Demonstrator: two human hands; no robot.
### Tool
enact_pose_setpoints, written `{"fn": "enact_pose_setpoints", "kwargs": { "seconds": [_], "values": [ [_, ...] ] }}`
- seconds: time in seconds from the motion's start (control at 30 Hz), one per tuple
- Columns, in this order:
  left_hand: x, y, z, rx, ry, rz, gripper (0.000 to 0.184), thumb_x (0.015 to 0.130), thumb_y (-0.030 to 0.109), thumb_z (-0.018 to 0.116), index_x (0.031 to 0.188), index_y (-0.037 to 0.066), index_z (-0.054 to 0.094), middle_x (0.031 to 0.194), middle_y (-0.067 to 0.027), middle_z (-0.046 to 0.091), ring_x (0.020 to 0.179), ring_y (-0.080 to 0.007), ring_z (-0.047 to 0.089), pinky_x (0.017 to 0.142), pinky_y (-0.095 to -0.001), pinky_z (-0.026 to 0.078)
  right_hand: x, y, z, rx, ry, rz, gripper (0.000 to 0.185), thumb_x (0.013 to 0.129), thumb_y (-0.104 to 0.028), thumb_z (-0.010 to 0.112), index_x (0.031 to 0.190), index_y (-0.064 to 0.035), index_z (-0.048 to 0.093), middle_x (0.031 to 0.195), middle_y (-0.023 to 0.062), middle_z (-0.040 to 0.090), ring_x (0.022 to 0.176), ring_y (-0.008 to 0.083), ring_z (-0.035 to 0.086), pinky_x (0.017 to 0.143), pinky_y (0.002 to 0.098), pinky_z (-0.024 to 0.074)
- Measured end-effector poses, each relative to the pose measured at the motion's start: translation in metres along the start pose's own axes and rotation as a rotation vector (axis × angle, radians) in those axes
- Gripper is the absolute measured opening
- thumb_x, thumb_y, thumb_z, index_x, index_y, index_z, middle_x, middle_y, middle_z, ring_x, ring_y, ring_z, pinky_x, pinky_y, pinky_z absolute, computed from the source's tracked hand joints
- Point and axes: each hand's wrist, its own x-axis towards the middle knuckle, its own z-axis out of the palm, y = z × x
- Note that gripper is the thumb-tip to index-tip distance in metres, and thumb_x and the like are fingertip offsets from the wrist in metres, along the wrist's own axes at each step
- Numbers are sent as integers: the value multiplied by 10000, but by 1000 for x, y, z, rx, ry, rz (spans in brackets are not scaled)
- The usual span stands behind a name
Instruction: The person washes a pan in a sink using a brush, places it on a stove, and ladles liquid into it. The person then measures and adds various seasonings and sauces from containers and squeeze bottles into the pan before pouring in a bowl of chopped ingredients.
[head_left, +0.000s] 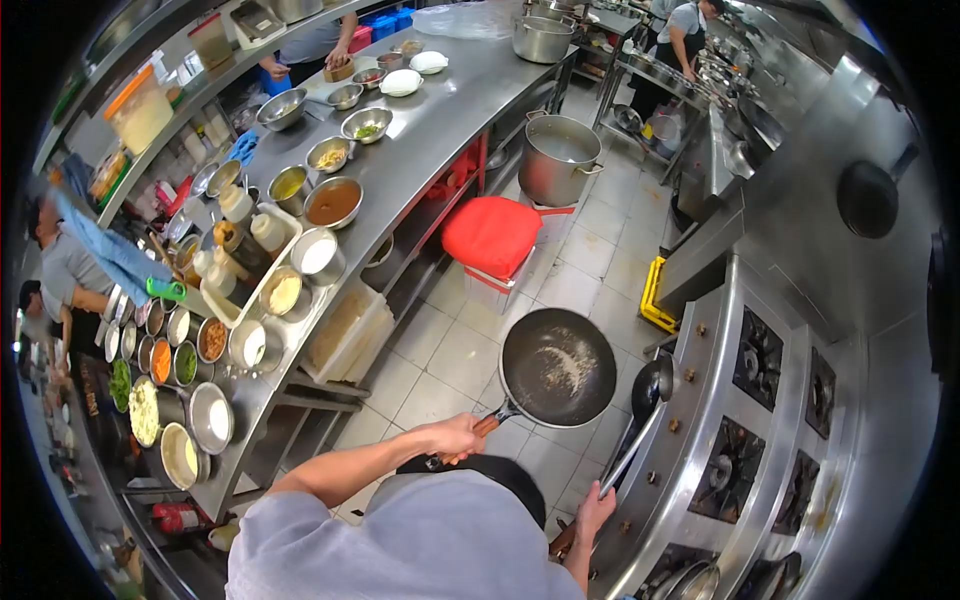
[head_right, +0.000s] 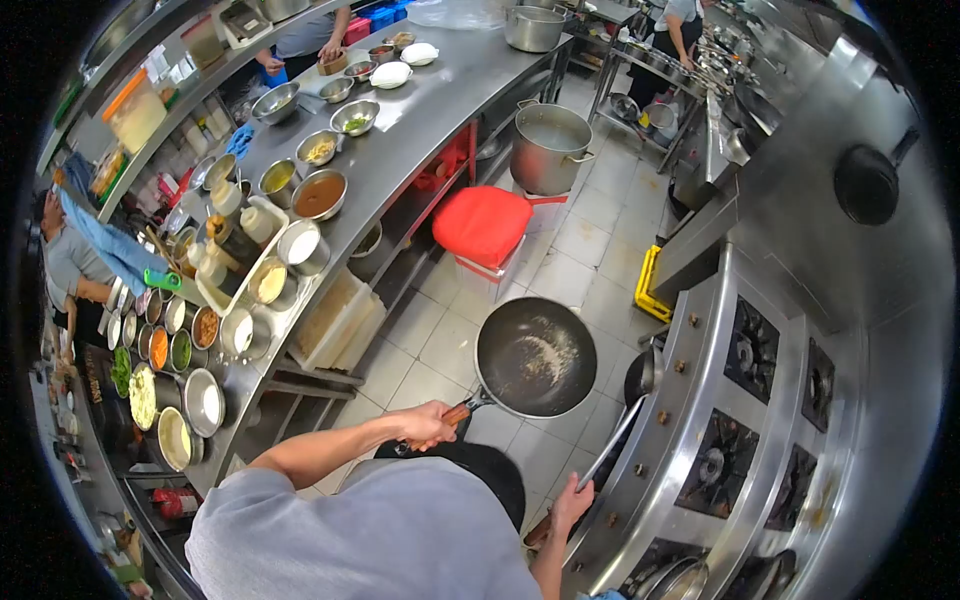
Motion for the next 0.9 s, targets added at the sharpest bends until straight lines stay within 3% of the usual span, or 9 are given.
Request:
{"fn": "enact_pose_setpoints", "kwargs": {
  "seconds": [0.1, 0.17, 0.3, 0.43, 0.5, 0.63, 0.7, 0.77, 0.9],
  "values": [
    [27, 62, -17, 57, 5, 46, 177, 842, 118, 659, 824, 77, 488, 584, -5, 485, 456, -99, 490, 397, -277, 412, 39, -3, 11, 0, -5, 68, 250, 927, -206, 617, 893, 36, 565, 712, 107, 545, 655, 222, 476, 642, 388, 424],
    [49, 92, -27, 49, -11, 106, 171, 851, 114, 654, 854, 71, 488, 584, -3, 484, 457, -97, 486, 406, -277, 415, 60, -19, 20, -160, 254, -193, 278, 942, -223, 606, 986, 50, 570, 796, 140, 581, 722, 264, 520, 706, 386, 448],
    [108, 139, -36, -15, -27, 217, 162, 858, 102, 645, 896, 64, 493, 585, 1, 475, 456, -95, 481, 418, -281, 421, 141, -49, 16, -101, 44, -30, 354, 946, -237, 606, 1112, 75, 579, 949, 183, 637, 866, 291, 595, 839, 380, 464],
    [182, 196, -38, 67, 190, 355, 267, 851, 113, 644, 1090, 47, 545, 602, -5, 477, 439, -104, 478, 391, -274, 403, 258, -42, 39, 63, -2, 31, 316, 930, -217, 623, 1079, 59, 584, 927, 155, 638, 848, 256, 585, 816, 380, 465],
    [181, 257, -19, 203, 291, 85, 345, 852, 136, 639, 1165, 32, 535, 602, -10, 472, 425, -113, 463, 356, -277, 375, 321, -36, 43, -53, -96, 76, 277, 920, -189, 631, 1055, 50, 589, 916, 139, 642, 830, 225, 582, 793, 358, 468],
    [220, 265, -24, 105, 333, -13, 222, 853, 151, 646, 1009, 68, 513, 597, -9, 473, 421, -118, 457, 342, -283, 356, 430, -107, 53, 42, -161, -93, 235, 925, -189, 628, 989, 34, 589, 815, 90, 585, 756, 187, 529, 734, 349, 460],
    [229, 279, -26, 7, 368, -53, 187, 856, 149, 648, 932, 86, 490, 589, -4, 467, 428, -114, 461, 349, -290, 349, 477, -156, 59, -15, -222, -146, 176, 950, -183, 606, 873, -32, 557, 681, -32, 468, 603, 81, 426, 530, 296, 370],
    [244, 287, -33, -29, 414, -33, 181, 852, 108, 656, 916, 59, 494, 586, -6, 473, 447, -110, 469, 388, -300, 375, 515, -213, 72, 6, -312, -167, 223, 933, -201, 624, 850, -8, 549, 708, 28, 483, 677, 140, 446, 636, 335, 416],
    [274, 317, -61, -82, 471, -7, 172, 850, 79, 654, 912, 37, 499, 580, -13, 482, 447, -114, 471, 401, -301, 395, 609, -260, 142, 0, -454, -216, 264, 932, -230, 631, 808, -16, 537, 672, 12, 447, 652, 127, 417, 593, 336, 385]
  ]
}}
